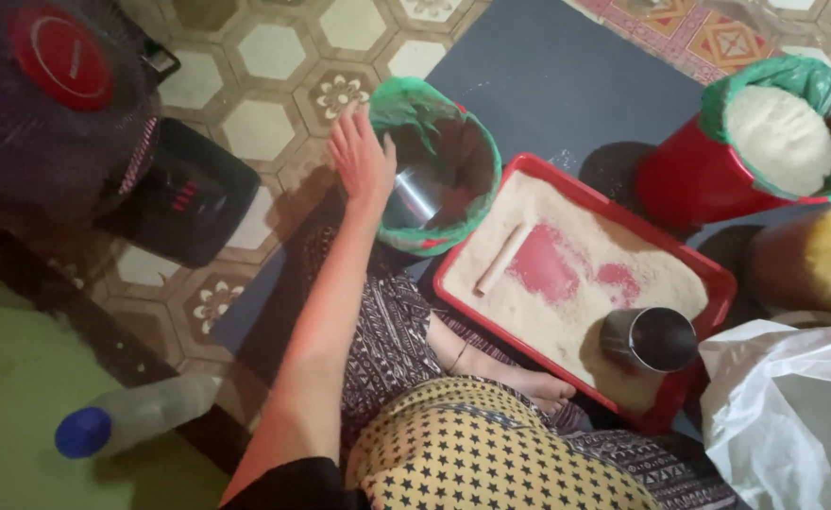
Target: Scooping grain from a tray into small cups and transferring it into bags
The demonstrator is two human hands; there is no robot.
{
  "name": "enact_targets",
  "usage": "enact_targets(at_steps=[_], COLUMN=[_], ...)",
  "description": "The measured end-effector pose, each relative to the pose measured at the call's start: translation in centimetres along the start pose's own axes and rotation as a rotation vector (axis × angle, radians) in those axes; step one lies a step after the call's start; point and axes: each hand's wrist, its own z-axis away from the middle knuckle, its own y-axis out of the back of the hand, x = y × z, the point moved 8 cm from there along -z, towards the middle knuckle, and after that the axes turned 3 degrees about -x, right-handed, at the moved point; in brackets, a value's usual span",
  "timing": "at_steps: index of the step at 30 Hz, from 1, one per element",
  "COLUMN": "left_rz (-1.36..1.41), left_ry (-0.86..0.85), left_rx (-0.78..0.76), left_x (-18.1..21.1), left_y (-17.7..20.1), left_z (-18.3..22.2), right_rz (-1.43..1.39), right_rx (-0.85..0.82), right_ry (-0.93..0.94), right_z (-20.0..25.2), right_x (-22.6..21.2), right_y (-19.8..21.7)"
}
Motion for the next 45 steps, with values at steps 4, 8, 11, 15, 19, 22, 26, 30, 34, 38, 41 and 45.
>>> enact_targets(at_steps=[4, 8, 11, 15, 19, 22, 26, 30, 34, 38, 41, 45], left_rz=[0.274, 0.146, 0.217, 0.739, 1.660, 1.863, 2.000, 1.401, 1.270, 1.180, 1.209, 0.804], left_ry=[-0.187, 0.066, 0.021, 0.387, 1.081, 1.328, 1.324, 0.607, 0.262, 0.075, -0.102, -0.679], left_rx=[-0.109, -0.745, -0.945, -0.830, -0.900, -0.827, -0.663, -0.393, -0.364, -0.500, -0.695, -0.581], left_x=[1.0, -2.9, -3.7, -2.4, -2.9, -2.0, -1.3, 3.0, 9.7, 17.1, 21.7, 24.3], left_y=[-4.9, -20.4, -29.5, -21.1, -20.1, -17.4, -15.1, -1.8, 1.5, 0.6, 2.7, -5.9], left_z=[1.1, 4.3, 4.8, 4.4, 6.9, 7.5, 7.2, 4.5, 5.7, 10.9, 15.1, 24.2], right_rz=[0.094, 0.210, 0.189, 0.286, 0.341, 0.368, 0.392, 0.389, 0.421, 0.243, 0.271, 0.249], right_rx=[0.001, -0.318, -0.306, -0.308, -0.173, -0.189, -0.186, -0.218, -0.234, -0.301, -0.290, -0.259], right_ry=[0.036, -0.480, -0.622, -0.627, -0.489, -0.491, -0.487, -0.460, -0.466, -0.545, -0.476, -0.402], right_z=[6.7, 18.3, 21.8, 25.6, 24.3, 24.6, 24.9, 25.3, 26.0, 25.1, 25.3, 24.7], right_x=[4.4, 14.1, 15.3, 18.8, 17.8, 19.0, 19.3, 19.5, 20.8, 18.4, 17.5, 14.8], right_y=[-5.2, -14.2, -15.5, -18.5, -18.2, -18.6, -18.7, -18.9, -19.6, -18.1, -17.6, -15.9])
